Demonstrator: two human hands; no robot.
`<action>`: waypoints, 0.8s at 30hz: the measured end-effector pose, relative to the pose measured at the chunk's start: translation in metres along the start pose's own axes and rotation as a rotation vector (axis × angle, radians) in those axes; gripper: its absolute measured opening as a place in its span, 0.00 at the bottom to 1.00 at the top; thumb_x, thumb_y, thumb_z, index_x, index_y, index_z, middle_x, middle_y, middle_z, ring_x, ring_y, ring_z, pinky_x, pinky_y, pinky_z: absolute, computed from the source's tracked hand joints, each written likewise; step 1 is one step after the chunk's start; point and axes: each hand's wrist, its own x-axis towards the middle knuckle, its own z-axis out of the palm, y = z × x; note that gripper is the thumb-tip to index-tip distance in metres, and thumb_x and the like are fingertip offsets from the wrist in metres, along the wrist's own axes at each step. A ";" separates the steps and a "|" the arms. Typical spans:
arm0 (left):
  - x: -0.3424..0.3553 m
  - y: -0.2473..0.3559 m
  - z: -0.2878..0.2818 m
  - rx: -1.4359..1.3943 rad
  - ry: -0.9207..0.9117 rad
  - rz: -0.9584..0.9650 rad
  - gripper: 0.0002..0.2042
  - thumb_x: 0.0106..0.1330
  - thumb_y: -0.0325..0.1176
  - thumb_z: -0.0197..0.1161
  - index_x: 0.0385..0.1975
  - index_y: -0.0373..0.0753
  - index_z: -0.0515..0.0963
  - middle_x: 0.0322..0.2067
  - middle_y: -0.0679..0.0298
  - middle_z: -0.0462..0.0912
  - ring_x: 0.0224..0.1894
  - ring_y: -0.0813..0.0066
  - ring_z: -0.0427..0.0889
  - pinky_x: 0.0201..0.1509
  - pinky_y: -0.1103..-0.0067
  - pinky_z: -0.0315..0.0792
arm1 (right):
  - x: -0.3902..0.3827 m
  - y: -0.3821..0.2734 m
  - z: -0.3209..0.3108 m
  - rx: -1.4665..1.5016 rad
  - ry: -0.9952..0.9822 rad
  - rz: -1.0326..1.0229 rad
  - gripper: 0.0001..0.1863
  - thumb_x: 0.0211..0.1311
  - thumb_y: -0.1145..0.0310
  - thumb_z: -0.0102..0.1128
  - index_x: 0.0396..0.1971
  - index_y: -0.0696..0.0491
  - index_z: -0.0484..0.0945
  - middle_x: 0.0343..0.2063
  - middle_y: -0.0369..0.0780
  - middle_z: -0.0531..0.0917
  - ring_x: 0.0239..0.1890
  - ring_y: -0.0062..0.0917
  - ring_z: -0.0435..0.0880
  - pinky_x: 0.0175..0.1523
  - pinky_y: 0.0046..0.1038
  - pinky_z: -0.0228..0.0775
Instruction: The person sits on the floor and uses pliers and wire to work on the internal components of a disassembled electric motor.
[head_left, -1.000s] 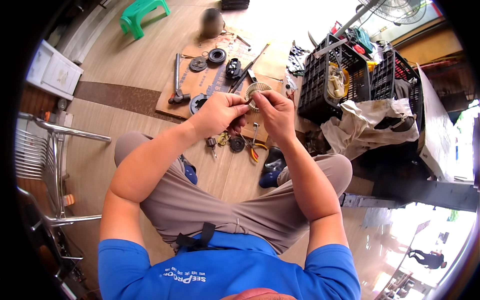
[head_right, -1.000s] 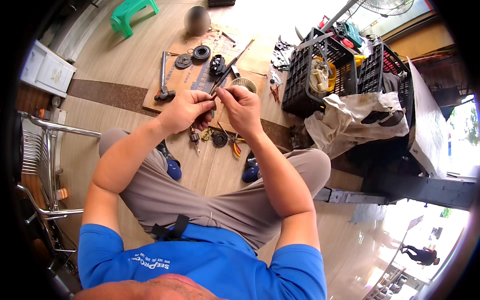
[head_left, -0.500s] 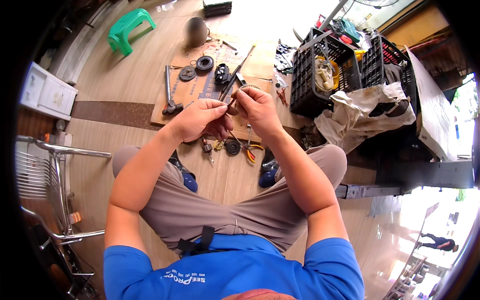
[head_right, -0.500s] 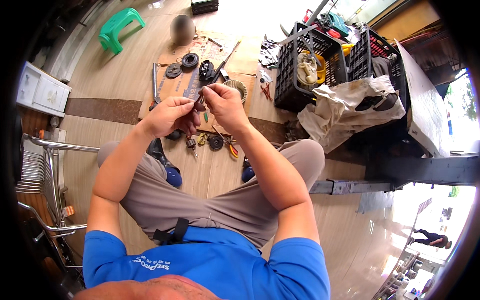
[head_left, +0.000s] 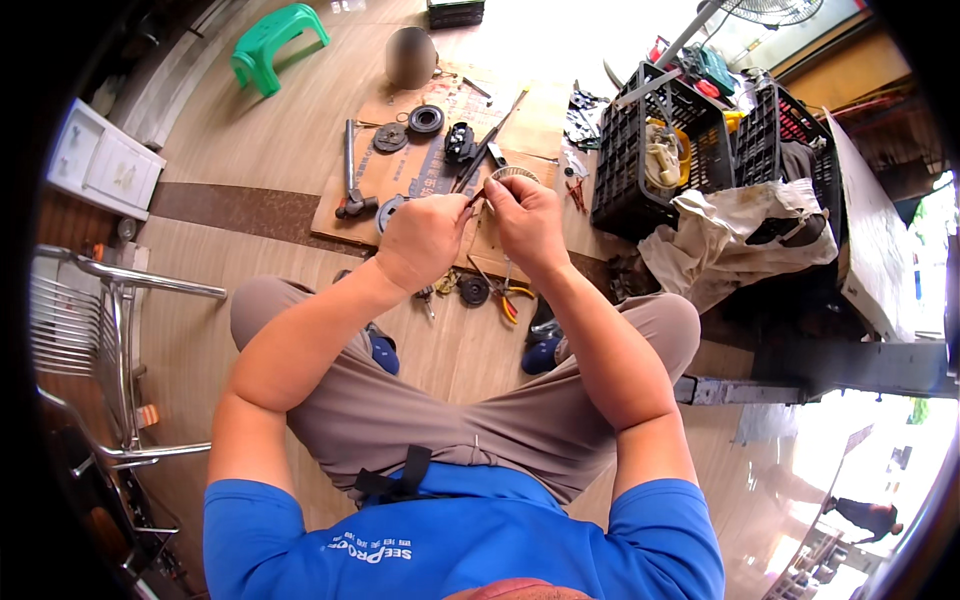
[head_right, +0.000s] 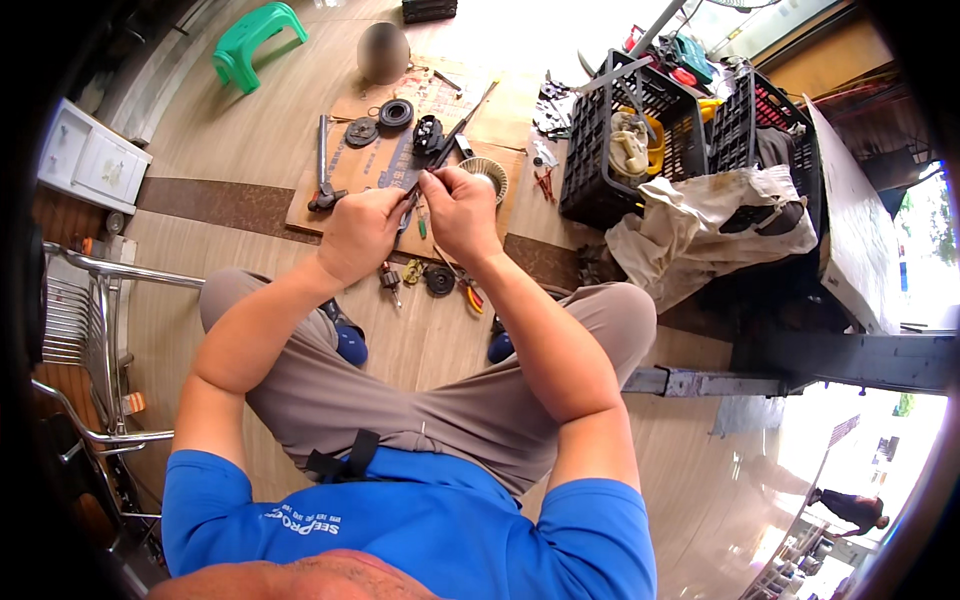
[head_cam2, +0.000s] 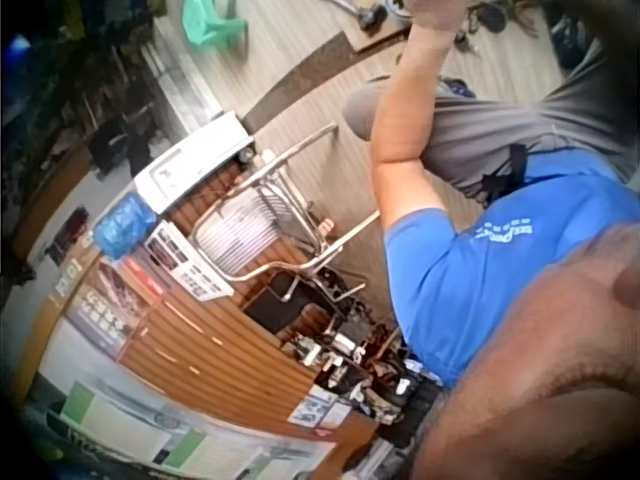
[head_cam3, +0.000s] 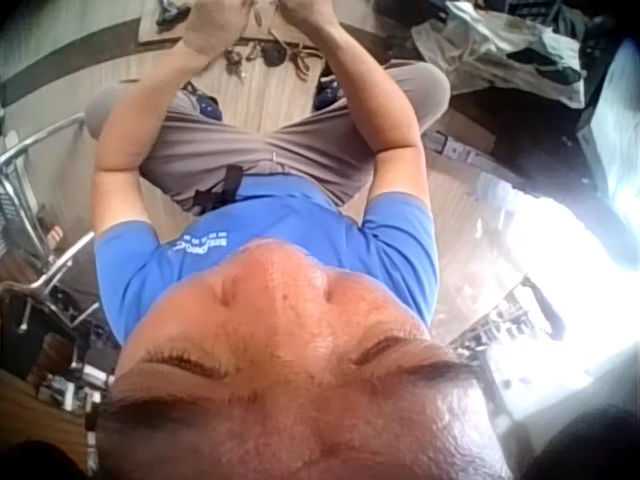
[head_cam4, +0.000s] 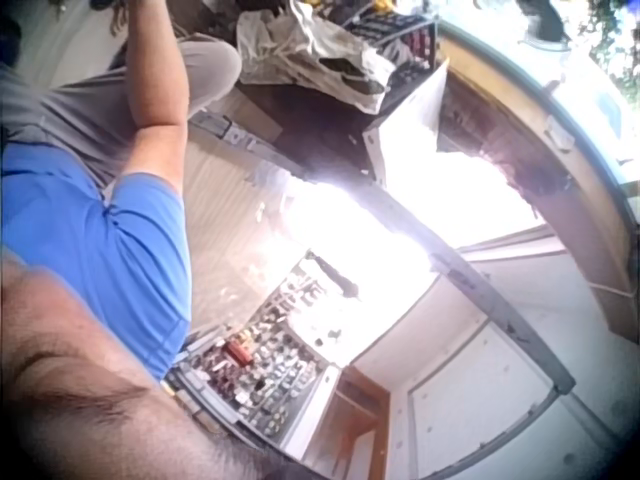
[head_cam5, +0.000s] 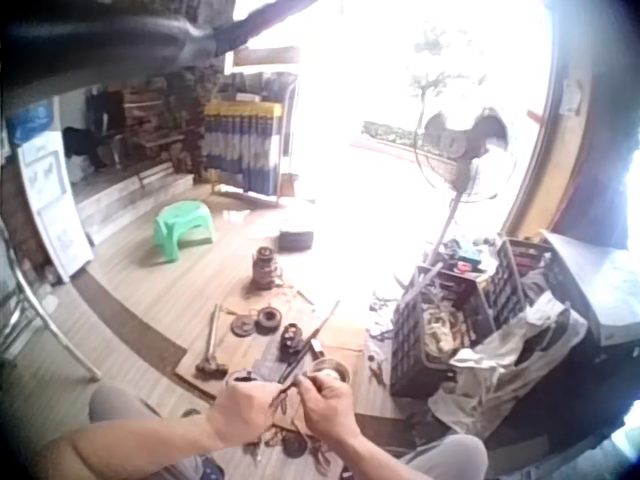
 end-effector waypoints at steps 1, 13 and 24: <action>0.001 0.003 -0.001 0.001 -0.056 -0.052 0.08 0.69 0.29 0.56 0.33 0.29 0.77 0.22 0.63 0.81 0.26 0.75 0.83 0.28 0.74 0.72 | 0.000 0.001 -0.001 0.001 0.003 -0.001 0.11 0.63 0.68 0.63 0.30 0.63 0.81 0.17 0.35 0.79 0.22 0.12 0.71 0.28 0.23 0.65; 0.006 -0.023 -0.017 -1.613 -0.587 -0.854 0.11 0.74 0.36 0.51 0.42 0.34 0.76 0.27 0.61 0.83 0.26 0.71 0.85 0.30 0.76 0.81 | -0.004 -0.006 -0.002 0.355 -0.109 -0.084 0.06 0.66 0.75 0.59 0.33 0.62 0.81 0.25 0.33 0.82 0.28 0.12 0.75 0.33 0.18 0.69; 0.006 0.002 -0.004 -0.797 -0.228 -0.700 0.10 0.71 0.31 0.56 0.29 0.32 0.79 0.22 0.65 0.82 0.25 0.77 0.83 0.27 0.80 0.75 | -0.009 -0.011 0.002 -0.146 0.041 -0.093 0.09 0.62 0.70 0.61 0.32 0.62 0.81 0.24 0.46 0.83 0.24 0.23 0.79 0.32 0.25 0.70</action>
